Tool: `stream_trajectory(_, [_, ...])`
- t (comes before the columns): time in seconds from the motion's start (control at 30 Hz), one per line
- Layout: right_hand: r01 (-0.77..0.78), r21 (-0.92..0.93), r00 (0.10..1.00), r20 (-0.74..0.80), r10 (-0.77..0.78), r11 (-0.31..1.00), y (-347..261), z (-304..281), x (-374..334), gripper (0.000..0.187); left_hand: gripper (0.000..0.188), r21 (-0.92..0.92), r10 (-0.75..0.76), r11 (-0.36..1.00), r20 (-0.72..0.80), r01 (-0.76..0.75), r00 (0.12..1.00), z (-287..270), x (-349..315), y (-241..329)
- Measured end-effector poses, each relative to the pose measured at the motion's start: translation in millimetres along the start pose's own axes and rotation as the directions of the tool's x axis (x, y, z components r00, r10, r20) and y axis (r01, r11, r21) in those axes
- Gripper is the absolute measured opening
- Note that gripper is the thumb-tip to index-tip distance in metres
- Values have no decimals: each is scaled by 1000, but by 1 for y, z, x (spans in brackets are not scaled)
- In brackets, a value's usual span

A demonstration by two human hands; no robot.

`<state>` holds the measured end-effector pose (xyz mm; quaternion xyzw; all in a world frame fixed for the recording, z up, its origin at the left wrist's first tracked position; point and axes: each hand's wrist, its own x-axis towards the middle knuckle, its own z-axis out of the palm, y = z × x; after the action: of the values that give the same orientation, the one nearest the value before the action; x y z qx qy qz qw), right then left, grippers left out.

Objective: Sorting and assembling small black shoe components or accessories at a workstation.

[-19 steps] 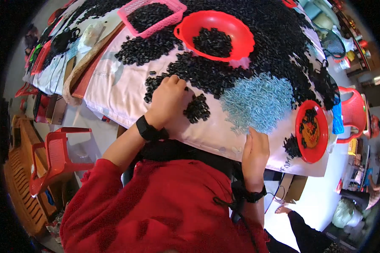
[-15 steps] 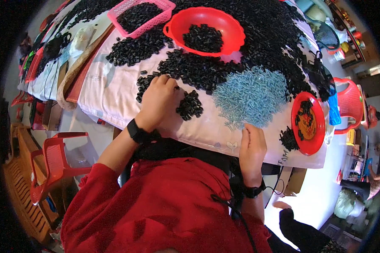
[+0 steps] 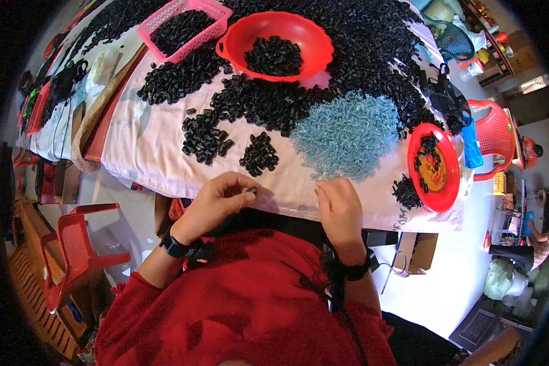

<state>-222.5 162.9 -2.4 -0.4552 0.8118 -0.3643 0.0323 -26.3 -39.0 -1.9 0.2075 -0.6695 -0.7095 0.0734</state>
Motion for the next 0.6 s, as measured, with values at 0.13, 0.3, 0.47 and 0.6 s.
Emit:
stream_trajectory(0.13, [-72, 150, 997, 26, 69, 986, -21, 6, -4, 13, 26, -345, -197, 901, 216, 263, 956, 9, -8, 3])
stream_trajectory(0.3, [-12, 268, 999, 35, 2, 963, -46, 13, 3, 11, 26, -504, -101, 838, 234, 210, 967, 16, -16, -6])
stream_trajectory(0.47, [154, 196, 976, 120, -180, 968, -72, 9, 8, 7, 24, -611, -40, 778, 185, 147, 982, 21, -25, -9])
stream_trajectory(0.6, [173, 240, 978, 76, -196, 955, -86, 11, 7, 7, 27, -595, 43, 803, 103, 27, 994, 23, -27, -17])
